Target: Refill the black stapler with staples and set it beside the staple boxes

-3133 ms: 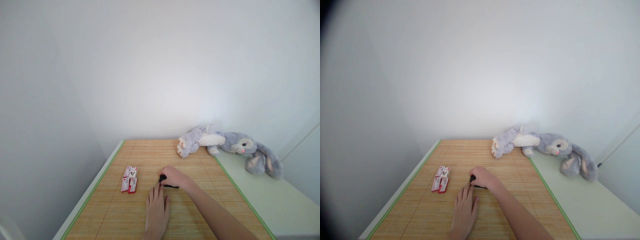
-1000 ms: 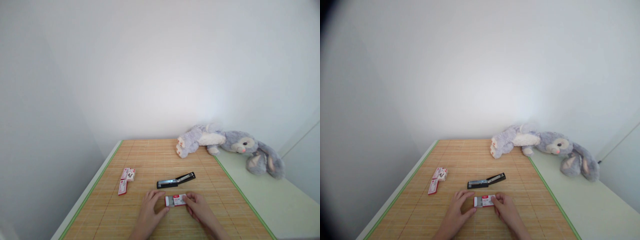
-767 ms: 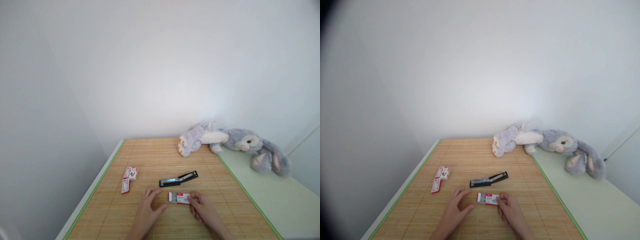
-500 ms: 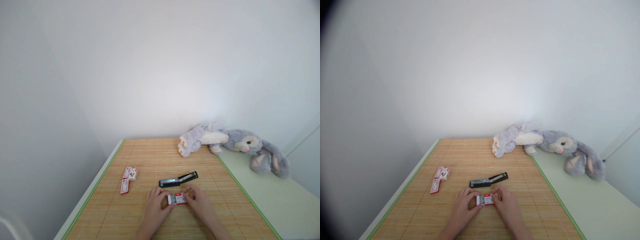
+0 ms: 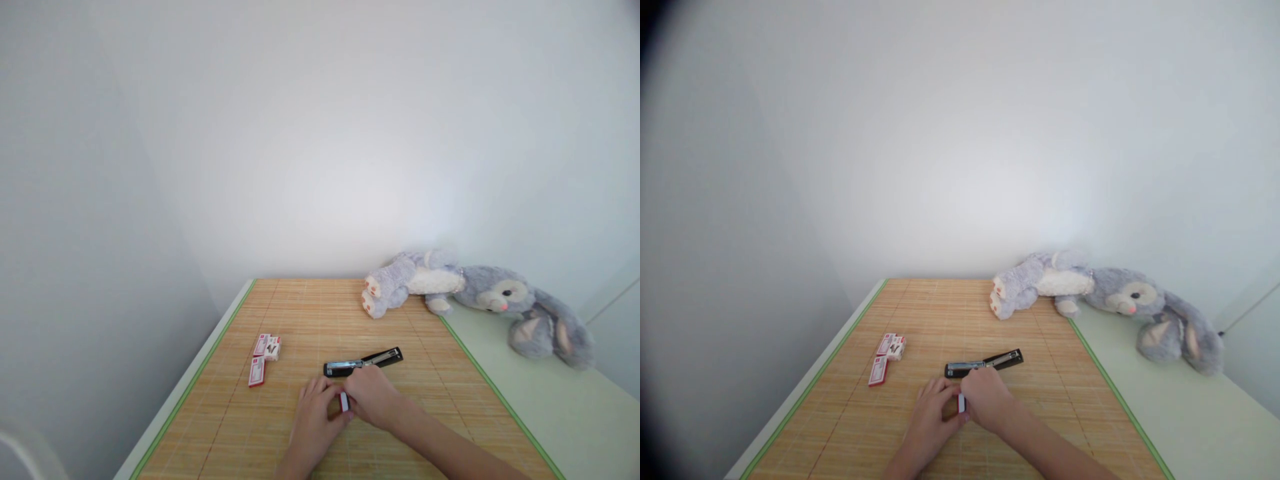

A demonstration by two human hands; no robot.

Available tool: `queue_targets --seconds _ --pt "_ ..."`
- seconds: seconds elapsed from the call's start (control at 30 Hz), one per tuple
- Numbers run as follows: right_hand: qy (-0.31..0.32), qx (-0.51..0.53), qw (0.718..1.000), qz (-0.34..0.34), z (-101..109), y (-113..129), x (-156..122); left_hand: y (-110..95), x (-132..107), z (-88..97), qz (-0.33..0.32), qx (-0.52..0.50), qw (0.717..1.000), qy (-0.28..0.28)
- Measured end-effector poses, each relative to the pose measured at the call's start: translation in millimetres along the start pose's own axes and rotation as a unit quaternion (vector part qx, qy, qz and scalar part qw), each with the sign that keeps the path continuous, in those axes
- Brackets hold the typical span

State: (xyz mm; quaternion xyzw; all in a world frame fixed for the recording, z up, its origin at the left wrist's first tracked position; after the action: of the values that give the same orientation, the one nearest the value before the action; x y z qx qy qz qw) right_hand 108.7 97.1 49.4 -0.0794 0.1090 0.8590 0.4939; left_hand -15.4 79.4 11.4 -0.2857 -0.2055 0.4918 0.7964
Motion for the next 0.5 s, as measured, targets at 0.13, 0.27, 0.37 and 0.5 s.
queue_targets --seconds 0.13,0.27,0.37,0.5 --pt "-0.039 0.071 0.997 -0.007 0 -28 -19 -1 1 -0.3 -0.002 -0.008 1.000 0.007" --pt "-0.101 0.230 0.967 -0.034 -21 -61 -39 2 1 -1.1 -0.003 -0.008 1.000 0.009" --pt "-0.117 0.281 0.951 -0.052 -38 -75 -51 5 -1 0.2 -0.006 -0.013 1.000 0.002" --pt "-0.113 0.311 0.941 -0.061 -44 -79 -61 2 -1 0.5 -0.016 -0.014 1.000 0.013"
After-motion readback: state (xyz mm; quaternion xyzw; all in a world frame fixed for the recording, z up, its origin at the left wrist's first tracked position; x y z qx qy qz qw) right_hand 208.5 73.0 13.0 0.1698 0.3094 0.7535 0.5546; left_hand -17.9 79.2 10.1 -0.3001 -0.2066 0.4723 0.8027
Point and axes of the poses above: each hand's wrist, its own x-axis towards the middle knuckle, its own z-axis out of the back of the hand, y = z × x, the point moved 6 cm from there along x, towards the middle knuckle, and after that the axes turned 6 degrees about y, right-handed, at the moved point
